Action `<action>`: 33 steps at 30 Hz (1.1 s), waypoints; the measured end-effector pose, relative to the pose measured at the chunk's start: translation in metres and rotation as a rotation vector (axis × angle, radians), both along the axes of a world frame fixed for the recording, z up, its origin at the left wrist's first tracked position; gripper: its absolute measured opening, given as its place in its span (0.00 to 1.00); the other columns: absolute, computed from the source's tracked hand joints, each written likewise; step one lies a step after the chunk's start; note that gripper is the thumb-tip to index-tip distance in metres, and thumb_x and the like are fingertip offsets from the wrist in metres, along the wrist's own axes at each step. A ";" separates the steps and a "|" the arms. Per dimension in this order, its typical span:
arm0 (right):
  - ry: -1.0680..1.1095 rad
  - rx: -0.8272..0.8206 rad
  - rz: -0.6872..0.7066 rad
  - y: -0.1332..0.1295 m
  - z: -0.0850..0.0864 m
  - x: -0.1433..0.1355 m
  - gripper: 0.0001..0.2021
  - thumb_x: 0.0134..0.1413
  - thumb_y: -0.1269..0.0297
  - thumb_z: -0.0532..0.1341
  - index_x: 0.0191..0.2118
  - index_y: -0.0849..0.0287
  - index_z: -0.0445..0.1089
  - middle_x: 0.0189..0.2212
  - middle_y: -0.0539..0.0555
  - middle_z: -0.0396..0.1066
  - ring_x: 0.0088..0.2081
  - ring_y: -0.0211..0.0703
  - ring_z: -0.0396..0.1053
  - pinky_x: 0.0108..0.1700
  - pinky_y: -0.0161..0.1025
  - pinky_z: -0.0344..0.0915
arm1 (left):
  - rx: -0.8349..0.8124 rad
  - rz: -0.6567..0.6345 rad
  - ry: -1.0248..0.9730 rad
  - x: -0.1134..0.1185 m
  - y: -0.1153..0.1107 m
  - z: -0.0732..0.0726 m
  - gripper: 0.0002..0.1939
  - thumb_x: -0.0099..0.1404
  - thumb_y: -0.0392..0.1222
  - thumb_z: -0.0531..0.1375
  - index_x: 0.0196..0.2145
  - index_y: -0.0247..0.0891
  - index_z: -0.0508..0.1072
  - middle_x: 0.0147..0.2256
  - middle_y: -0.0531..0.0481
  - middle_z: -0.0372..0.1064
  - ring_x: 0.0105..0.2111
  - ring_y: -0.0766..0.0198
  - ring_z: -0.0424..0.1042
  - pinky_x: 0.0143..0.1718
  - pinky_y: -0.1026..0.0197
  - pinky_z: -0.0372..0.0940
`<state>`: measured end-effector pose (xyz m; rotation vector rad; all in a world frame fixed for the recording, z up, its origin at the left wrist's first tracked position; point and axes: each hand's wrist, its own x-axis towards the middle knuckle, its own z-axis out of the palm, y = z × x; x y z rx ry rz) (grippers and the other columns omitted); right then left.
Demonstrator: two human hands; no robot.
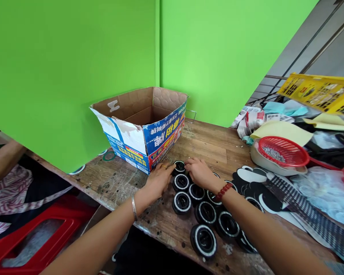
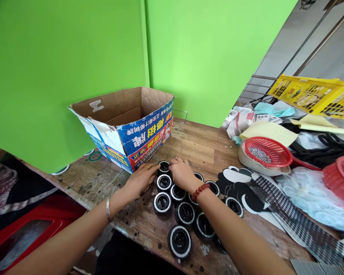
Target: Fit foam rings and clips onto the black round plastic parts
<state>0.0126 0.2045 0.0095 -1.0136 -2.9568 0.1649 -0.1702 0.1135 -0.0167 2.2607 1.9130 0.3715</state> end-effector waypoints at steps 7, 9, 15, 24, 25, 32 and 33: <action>-0.040 0.014 0.010 -0.010 0.006 -0.008 0.14 0.57 0.80 0.54 0.36 0.65 0.77 0.45 0.65 0.74 0.49 0.55 0.67 0.48 0.47 0.60 | 0.026 0.071 0.003 0.011 -0.002 0.004 0.21 0.68 0.30 0.50 0.57 0.36 0.69 0.53 0.36 0.70 0.55 0.45 0.64 0.53 0.45 0.64; -0.018 0.025 -0.002 -0.016 0.004 -0.010 0.14 0.58 0.78 0.53 0.36 0.66 0.77 0.44 0.68 0.74 0.49 0.57 0.66 0.50 0.48 0.60 | 0.034 0.102 -0.019 0.017 -0.005 0.005 0.24 0.67 0.28 0.49 0.59 0.34 0.67 0.53 0.33 0.69 0.56 0.43 0.63 0.54 0.41 0.63; 0.150 0.044 -0.099 -0.032 0.009 0.012 0.17 0.56 0.81 0.55 0.47 0.64 0.74 0.53 0.64 0.71 0.55 0.51 0.64 0.56 0.44 0.59 | 0.021 0.106 -0.207 0.017 -0.015 0.019 0.25 0.64 0.25 0.53 0.58 0.35 0.68 0.52 0.36 0.71 0.56 0.48 0.66 0.58 0.44 0.61; 0.887 -0.324 -0.264 -0.157 0.003 0.066 0.07 0.60 0.65 0.59 0.30 0.56 0.69 0.26 0.49 0.69 0.28 0.39 0.65 0.32 0.34 0.61 | -0.168 0.240 -1.386 0.046 -0.103 0.039 0.19 0.65 0.45 0.59 0.53 0.38 0.69 0.45 0.42 0.75 0.44 0.56 0.76 0.48 0.54 0.71; 0.907 -0.363 -0.267 -0.169 0.002 0.064 0.07 0.59 0.65 0.59 0.30 0.56 0.70 0.26 0.49 0.69 0.28 0.39 0.65 0.31 0.34 0.61 | -0.198 0.290 -1.486 0.054 -0.107 0.039 0.20 0.63 0.44 0.62 0.51 0.38 0.69 0.44 0.42 0.76 0.43 0.57 0.77 0.47 0.56 0.71; 1.030 -0.530 -0.362 -0.209 0.003 0.048 0.09 0.58 0.62 0.60 0.29 0.57 0.72 0.27 0.51 0.70 0.28 0.38 0.64 0.30 0.33 0.60 | -0.096 0.440 -1.518 0.084 -0.111 0.009 0.16 0.59 0.39 0.62 0.46 0.39 0.70 0.37 0.48 0.73 0.36 0.63 0.74 0.40 0.60 0.69; 1.044 -0.581 -0.394 -0.214 0.002 0.046 0.10 0.57 0.60 0.60 0.29 0.58 0.72 0.27 0.51 0.70 0.29 0.39 0.65 0.30 0.33 0.60 | -0.035 0.456 -1.459 0.085 -0.112 0.004 0.15 0.60 0.38 0.61 0.46 0.39 0.69 0.37 0.48 0.73 0.36 0.63 0.74 0.40 0.60 0.69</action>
